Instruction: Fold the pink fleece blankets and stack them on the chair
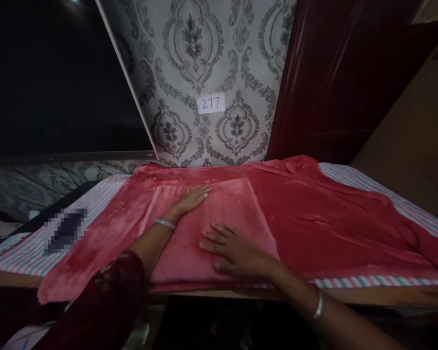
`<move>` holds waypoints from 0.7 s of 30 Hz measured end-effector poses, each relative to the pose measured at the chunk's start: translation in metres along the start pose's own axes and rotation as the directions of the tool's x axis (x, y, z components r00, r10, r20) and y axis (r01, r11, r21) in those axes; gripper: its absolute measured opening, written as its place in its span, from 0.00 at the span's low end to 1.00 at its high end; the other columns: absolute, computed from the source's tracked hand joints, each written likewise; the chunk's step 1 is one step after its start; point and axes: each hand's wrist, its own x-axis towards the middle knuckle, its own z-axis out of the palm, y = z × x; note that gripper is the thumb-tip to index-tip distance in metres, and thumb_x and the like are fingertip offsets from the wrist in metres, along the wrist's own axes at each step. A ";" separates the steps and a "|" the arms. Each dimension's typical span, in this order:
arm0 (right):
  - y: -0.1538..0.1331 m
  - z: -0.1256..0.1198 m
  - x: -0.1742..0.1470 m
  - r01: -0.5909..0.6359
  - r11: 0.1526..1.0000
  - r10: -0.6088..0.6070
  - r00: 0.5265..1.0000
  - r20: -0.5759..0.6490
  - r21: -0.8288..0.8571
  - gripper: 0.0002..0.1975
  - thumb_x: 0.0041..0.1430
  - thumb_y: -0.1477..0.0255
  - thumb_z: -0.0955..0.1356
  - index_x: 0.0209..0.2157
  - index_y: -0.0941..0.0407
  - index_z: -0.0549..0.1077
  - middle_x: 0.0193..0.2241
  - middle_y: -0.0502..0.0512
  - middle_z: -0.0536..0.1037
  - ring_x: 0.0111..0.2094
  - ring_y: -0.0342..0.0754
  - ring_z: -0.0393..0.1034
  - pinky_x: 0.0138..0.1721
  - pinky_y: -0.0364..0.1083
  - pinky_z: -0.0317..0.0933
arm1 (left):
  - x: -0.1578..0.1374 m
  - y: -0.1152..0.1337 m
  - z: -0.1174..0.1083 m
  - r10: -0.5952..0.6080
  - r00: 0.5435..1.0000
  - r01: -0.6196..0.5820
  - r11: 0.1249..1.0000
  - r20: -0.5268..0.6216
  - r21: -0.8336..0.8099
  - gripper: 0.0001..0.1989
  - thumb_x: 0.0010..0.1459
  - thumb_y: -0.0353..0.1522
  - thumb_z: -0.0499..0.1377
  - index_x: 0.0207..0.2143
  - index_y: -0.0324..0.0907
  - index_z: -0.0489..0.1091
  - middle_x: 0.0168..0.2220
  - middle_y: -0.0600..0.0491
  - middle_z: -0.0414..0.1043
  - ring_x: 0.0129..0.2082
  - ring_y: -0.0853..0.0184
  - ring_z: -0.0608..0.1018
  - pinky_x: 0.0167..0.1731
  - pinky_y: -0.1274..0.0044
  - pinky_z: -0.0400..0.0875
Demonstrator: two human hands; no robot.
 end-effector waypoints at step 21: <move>0.096 -0.030 0.009 -0.240 0.966 0.201 0.932 -0.300 -0.098 0.34 0.68 0.46 0.59 0.69 0.47 0.58 0.72 0.59 0.50 0.72 0.62 0.40 0.69 0.69 0.36 | 0.097 0.049 0.027 0.345 0.931 -0.325 0.932 0.121 -0.159 0.27 0.71 0.42 0.42 0.68 0.47 0.60 0.69 0.52 0.58 0.69 0.66 0.61 0.70 0.69 0.50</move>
